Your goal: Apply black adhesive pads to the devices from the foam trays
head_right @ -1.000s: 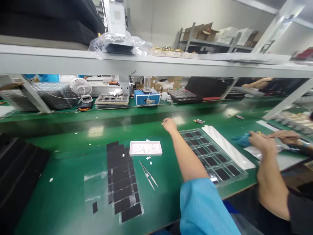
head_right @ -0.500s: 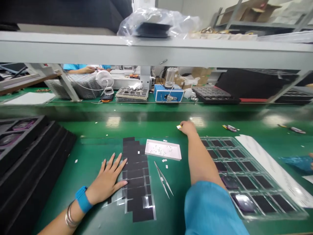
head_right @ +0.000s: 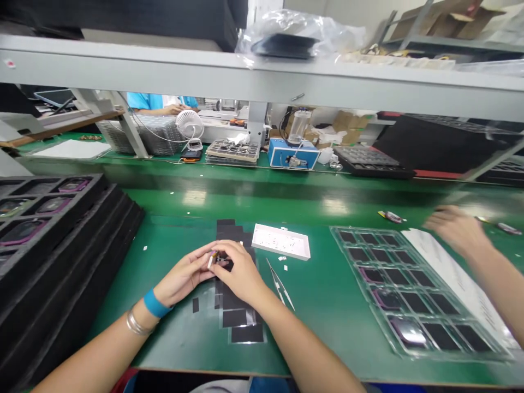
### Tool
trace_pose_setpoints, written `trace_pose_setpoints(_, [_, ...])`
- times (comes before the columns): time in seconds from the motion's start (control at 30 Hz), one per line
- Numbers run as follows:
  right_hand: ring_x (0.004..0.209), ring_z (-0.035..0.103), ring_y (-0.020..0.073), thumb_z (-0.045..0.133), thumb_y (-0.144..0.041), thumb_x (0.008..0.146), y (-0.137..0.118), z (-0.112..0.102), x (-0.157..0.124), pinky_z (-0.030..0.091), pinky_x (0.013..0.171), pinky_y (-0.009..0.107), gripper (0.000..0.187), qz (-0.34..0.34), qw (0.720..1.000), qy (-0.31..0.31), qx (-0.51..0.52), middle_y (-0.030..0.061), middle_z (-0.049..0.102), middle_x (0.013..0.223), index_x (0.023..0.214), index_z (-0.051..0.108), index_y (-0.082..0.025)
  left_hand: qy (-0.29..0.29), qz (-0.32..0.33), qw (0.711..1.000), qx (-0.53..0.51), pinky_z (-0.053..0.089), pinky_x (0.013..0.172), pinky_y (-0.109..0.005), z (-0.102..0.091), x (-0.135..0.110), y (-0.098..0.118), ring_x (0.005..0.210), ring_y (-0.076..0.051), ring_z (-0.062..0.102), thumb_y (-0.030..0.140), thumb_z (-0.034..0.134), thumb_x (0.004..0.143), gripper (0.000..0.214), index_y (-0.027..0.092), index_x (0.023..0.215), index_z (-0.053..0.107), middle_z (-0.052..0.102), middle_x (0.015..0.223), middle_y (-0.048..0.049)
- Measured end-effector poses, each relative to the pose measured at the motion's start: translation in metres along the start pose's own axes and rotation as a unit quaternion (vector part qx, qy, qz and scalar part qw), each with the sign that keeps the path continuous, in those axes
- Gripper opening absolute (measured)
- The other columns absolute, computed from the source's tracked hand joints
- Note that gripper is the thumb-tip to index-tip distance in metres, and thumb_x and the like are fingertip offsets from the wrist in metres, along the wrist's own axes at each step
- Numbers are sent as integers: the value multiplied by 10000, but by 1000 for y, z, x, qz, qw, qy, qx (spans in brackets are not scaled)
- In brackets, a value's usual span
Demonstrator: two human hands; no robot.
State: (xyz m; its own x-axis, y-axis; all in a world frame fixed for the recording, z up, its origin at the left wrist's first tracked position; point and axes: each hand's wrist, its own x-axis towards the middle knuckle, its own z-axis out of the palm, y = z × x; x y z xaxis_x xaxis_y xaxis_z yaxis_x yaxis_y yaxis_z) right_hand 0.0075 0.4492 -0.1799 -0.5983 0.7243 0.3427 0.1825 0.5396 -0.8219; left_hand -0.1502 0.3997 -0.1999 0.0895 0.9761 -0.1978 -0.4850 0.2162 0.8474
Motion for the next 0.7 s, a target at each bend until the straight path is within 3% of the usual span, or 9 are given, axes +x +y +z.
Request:
trace_pose_setpoints(0.07, [1096,512,236,662,-236,762,5,8,-7,432,928,422,276,-30,998,50,-36,70,548,1180,1033,616,-266,19,-12,999,-30,505,820,-289,-4,0,0,894,-164,641,255,694,770,447,198,1199,580,674,1022,-80])
trace_pose_setpoints(0.17, [1013,541,228,662,-249,771,12,10,-12,452,888,404,236,-92,990,98,-52,71,568,1056,1006,640,-265,-31,-22,999,-31,498,852,-303,-8,-2,3,922,-170,637,235,692,772,393,170,1152,613,674,1020,-88])
trace_pose_setpoints(0.23, [919,569,206,614,-242,812,14,10,-12,477,824,367,190,-105,988,99,-47,57,582,961,992,665,-276,-76,-46,996,-16,496,864,-321,-9,-4,4,930,-182,641,260,677,786,356,154,1123,630,671,1027,-98])
trace_pose_setpoints(0.33, [828,589,177,571,-244,847,16,10,-11,495,746,318,186,-67,994,81,-23,39,595,891,983,689,-287,-103,-72,992,-4,496,863,-338,-9,-6,4,933,-196,646,285,673,790,349,154,1111,629,672,1016,-102])
trace_pose_setpoints(0.5, [781,591,162,616,-258,820,19,6,-12,489,684,289,117,-29,993,113,17,31,612,862,895,706,-263,-71,-45,996,-40,518,762,-258,-12,-4,5,845,-156,653,245,689,776,312,165,1071,623,676,953,-73])
trace_pose_setpoints(0.6, [694,582,158,594,-254,834,17,1,-14,481,644,302,123,-51,994,90,22,23,632,770,913,688,-252,-58,-23,995,-84,516,795,-260,-13,-3,8,889,-160,651,200,690,771,375,187,1133,591,658,1063,-82])
trace_pose_setpoints(0.7, [724,585,179,577,-244,839,11,-3,-15,476,731,355,113,-84,993,79,3,19,641,726,875,684,-252,-60,1,993,-97,506,846,-283,-13,-4,10,932,-171,640,161,721,728,407,185,1116,597,634,1123,-84])
